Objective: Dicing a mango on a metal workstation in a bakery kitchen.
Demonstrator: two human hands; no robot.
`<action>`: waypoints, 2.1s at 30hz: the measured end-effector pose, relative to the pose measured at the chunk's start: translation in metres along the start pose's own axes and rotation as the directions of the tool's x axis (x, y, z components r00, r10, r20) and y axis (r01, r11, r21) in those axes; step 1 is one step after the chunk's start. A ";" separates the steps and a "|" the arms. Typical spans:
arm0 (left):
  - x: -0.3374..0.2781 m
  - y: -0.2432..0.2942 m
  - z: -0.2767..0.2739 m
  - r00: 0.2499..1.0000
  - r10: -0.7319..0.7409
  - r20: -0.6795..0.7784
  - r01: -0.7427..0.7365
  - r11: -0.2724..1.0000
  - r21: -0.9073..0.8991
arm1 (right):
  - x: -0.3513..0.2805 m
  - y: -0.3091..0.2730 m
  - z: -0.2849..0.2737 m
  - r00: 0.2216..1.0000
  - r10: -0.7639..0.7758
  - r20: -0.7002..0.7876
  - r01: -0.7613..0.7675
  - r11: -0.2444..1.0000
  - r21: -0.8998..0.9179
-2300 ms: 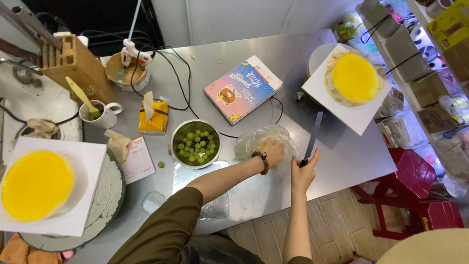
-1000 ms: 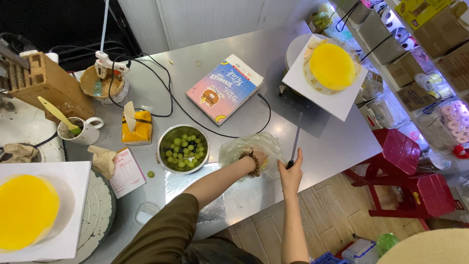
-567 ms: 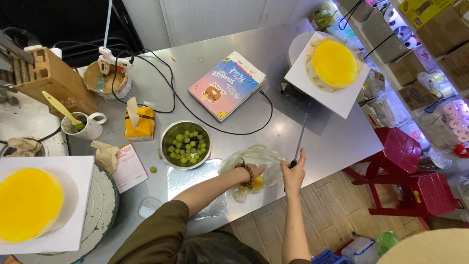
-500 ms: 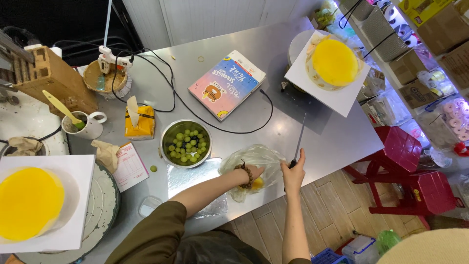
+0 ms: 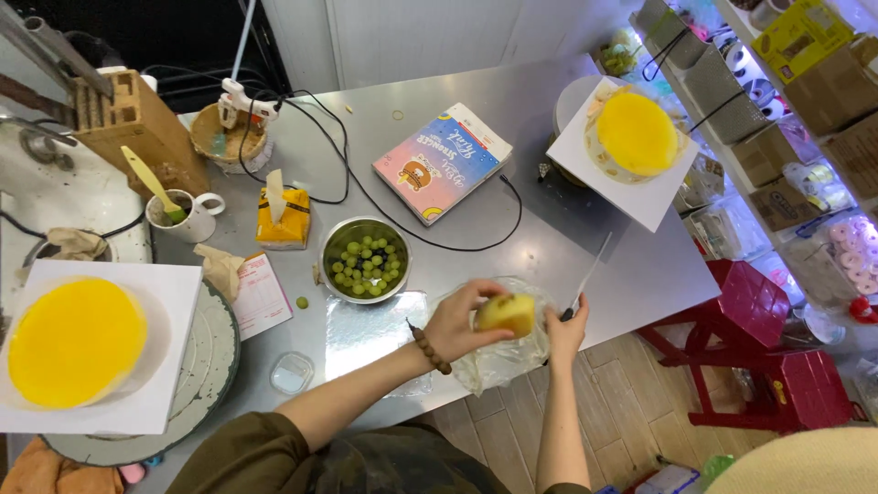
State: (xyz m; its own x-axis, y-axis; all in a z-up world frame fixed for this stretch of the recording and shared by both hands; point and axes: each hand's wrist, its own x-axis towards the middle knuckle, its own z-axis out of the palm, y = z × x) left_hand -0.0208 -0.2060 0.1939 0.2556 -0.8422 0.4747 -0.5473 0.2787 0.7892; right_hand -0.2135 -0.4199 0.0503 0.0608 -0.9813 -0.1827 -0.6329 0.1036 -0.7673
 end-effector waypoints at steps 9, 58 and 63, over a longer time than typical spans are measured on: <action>-0.029 0.039 -0.118 0.836 -0.548 -0.027 0.039 0.108 -0.993 | 0.064 0.013 -0.007 0.973 0.146 -0.177 0.032 0.677 0.736; -0.111 0.102 -0.170 0.593 -0.690 -0.416 0.024 0.531 -0.847 | -0.299 -0.239 -0.020 -0.091 -0.929 0.360 0.900 0.078 0.428; -0.111 0.120 -0.176 0.613 -0.649 -0.450 0.063 0.608 -0.791 | -0.298 -0.236 -0.018 -0.111 -0.923 0.368 0.913 0.052 0.405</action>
State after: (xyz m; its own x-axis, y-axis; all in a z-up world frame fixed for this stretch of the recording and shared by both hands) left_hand 0.0251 0.0017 0.3049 0.8708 -0.4895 -0.0458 0.3139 0.4818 0.8181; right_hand -0.0956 -0.1551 0.2967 0.8618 0.0732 0.5020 0.3355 -0.8246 -0.4555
